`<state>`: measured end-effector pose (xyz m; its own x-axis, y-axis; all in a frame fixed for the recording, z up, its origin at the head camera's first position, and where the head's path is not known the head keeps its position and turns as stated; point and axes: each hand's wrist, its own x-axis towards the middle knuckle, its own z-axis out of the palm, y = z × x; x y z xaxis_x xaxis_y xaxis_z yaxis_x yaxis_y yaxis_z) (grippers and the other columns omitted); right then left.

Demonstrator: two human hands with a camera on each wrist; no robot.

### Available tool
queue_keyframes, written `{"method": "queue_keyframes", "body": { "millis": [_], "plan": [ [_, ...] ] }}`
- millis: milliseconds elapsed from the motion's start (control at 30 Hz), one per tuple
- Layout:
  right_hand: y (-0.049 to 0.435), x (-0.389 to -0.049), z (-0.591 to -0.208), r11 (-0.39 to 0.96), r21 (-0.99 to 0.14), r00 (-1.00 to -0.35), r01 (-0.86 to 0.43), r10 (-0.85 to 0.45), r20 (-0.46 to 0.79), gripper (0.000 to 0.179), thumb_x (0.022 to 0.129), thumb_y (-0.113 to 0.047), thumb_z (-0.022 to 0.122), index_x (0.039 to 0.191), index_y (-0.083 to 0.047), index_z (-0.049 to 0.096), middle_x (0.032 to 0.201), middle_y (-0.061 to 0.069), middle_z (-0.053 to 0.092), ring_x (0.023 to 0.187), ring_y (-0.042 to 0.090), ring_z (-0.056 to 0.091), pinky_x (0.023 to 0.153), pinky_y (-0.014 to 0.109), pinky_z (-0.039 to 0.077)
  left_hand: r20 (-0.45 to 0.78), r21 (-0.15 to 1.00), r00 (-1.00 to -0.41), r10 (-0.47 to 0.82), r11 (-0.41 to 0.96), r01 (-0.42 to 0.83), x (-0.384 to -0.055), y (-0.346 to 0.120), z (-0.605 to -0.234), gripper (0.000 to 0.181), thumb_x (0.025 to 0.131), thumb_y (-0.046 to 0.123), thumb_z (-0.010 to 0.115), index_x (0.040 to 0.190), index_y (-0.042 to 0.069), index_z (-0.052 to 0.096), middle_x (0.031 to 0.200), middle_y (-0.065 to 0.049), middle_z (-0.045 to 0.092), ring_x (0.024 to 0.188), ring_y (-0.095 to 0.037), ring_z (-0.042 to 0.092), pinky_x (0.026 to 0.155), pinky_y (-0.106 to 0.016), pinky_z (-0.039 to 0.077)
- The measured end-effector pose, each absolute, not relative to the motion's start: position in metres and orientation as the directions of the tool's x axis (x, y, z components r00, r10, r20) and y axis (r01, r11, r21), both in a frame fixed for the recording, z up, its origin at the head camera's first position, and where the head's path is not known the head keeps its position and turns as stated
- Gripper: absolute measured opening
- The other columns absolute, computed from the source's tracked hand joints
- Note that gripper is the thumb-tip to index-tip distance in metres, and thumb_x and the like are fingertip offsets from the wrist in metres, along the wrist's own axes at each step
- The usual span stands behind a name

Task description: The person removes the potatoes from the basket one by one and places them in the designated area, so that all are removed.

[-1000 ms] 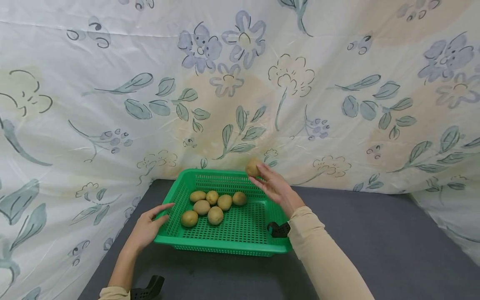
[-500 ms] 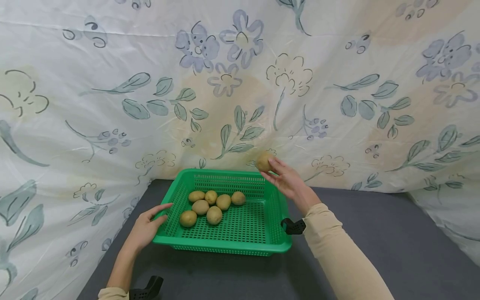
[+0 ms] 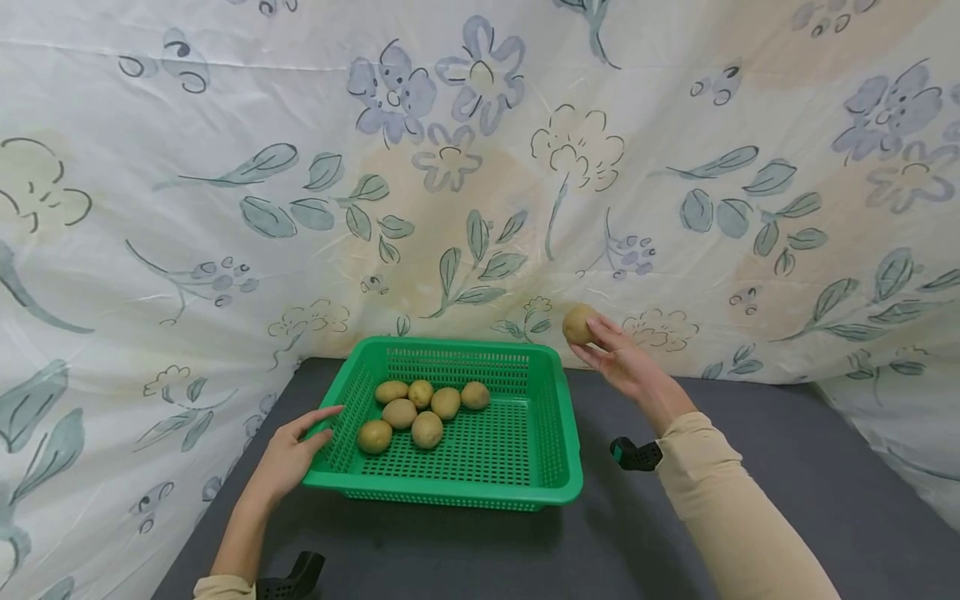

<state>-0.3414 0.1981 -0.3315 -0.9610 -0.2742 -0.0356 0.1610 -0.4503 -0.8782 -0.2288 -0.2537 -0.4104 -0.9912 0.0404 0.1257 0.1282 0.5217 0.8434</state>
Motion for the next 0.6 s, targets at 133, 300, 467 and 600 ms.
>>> {"method": "queue_keyframes", "body": {
  "millis": [133,300,467,600],
  "plan": [
    [0.216,-0.339,-0.337,-0.453,-0.874,-0.963,0.176,-0.263,-0.057,0.064,0.101,-0.013,0.047,0.153,-0.011,0.011,0.129,0.009,0.029,0.128,0.027,0.029,0.100,0.028,0.039,0.123,0.842,-0.992,0.037,0.525,0.124,-0.229,-0.253,-0.410,0.041,0.102,0.015,0.047,0.142,0.006,0.046,0.148,-0.025,0.030,0.135,-0.044,0.023,0.101,-0.062,0.028],
    [0.227,-0.337,-0.342,-0.423,-0.892,-0.962,0.160,-0.271,-0.045,0.066,0.101,-0.016,0.047,0.154,-0.010,0.007,0.130,0.008,0.030,0.124,0.023,0.034,0.103,0.029,0.036,0.124,0.845,-0.992,0.035,0.520,0.124,-0.230,-0.253,-0.411,0.041,0.102,0.015,0.047,0.142,0.006,0.046,0.148,-0.024,0.030,0.136,-0.044,0.023,0.102,-0.061,0.027],
    [0.234,-0.336,-0.348,-0.354,-0.924,-0.959,0.147,-0.280,-0.045,0.066,0.102,-0.020,0.046,0.154,-0.009,0.007,0.130,0.008,0.033,0.115,0.018,0.042,0.104,0.031,0.035,0.124,0.847,-0.992,0.035,0.517,0.124,-0.229,-0.254,-0.411,0.041,0.102,0.014,0.047,0.142,0.006,0.045,0.149,-0.024,0.030,0.136,-0.044,0.023,0.101,-0.061,0.027],
    [0.243,-0.336,-0.357,-0.315,-0.937,-0.958,0.148,-0.280,-0.057,0.062,0.102,-0.021,0.045,0.153,-0.008,0.011,0.130,0.008,0.034,0.111,0.015,0.046,0.104,0.031,0.035,0.124,0.846,-0.992,0.035,0.519,0.124,-0.229,-0.253,-0.412,0.041,0.102,0.014,0.047,0.142,0.006,0.045,0.149,-0.024,0.030,0.135,-0.044,0.023,0.101,-0.061,0.028]
  ]
}}
